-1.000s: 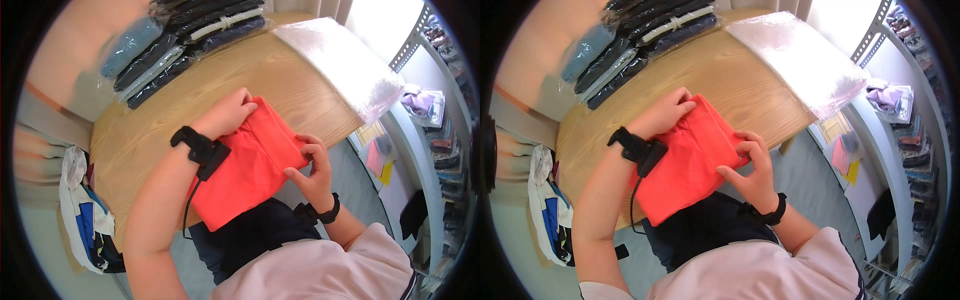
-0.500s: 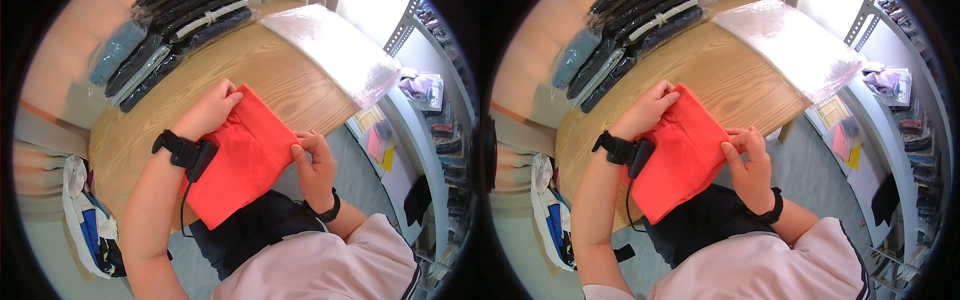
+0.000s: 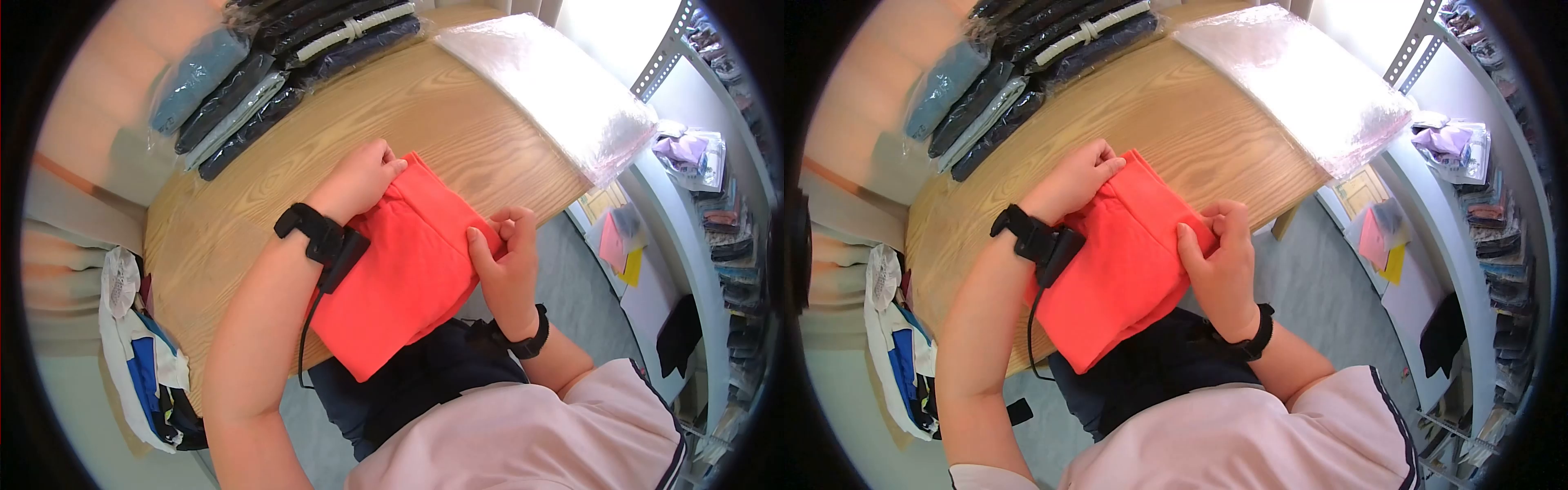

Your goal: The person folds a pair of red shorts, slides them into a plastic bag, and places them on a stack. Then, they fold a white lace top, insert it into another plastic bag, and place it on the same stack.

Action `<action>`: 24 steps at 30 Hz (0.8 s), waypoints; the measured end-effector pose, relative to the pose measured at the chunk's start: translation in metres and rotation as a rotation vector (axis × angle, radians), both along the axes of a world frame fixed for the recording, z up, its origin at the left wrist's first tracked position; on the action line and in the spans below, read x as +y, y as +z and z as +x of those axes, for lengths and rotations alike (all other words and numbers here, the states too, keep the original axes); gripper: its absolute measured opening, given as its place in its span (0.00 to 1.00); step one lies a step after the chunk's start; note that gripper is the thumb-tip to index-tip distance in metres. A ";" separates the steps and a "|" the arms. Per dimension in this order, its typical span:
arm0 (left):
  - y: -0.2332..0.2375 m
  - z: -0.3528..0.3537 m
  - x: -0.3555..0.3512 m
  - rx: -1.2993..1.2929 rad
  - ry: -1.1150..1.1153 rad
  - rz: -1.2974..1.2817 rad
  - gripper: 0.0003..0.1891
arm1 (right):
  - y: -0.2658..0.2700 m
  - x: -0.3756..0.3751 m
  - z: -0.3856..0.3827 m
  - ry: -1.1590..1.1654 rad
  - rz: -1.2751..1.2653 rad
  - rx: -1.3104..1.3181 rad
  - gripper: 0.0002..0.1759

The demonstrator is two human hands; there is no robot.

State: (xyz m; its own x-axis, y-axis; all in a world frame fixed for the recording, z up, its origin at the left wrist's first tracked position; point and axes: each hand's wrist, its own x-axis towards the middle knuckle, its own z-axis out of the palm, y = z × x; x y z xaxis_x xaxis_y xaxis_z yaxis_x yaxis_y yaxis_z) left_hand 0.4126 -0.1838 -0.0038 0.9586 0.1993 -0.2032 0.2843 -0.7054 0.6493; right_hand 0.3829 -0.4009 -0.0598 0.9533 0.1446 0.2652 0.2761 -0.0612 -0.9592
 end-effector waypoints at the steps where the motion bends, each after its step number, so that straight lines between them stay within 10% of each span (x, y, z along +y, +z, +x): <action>1: -0.001 0.000 0.002 -0.035 -0.025 0.040 0.13 | 0.001 0.000 0.000 0.002 0.000 -0.004 0.17; 13: 0.009 -0.025 -0.008 0.226 -0.041 0.024 0.23 | -0.013 -0.030 0.011 -0.080 -0.248 -0.236 0.16; 15: 0.000 -0.029 -0.010 0.135 -0.028 -0.016 0.24 | -0.014 -0.045 0.011 -0.142 0.259 0.102 0.10; 19: -0.007 -0.040 -0.024 0.108 0.081 -0.270 0.20 | -0.042 -0.082 -0.003 0.424 0.623 0.829 0.26; 24: -0.004 -0.050 -0.047 0.098 0.251 -0.532 0.21 | -0.034 -0.076 -0.028 0.935 0.905 0.955 0.38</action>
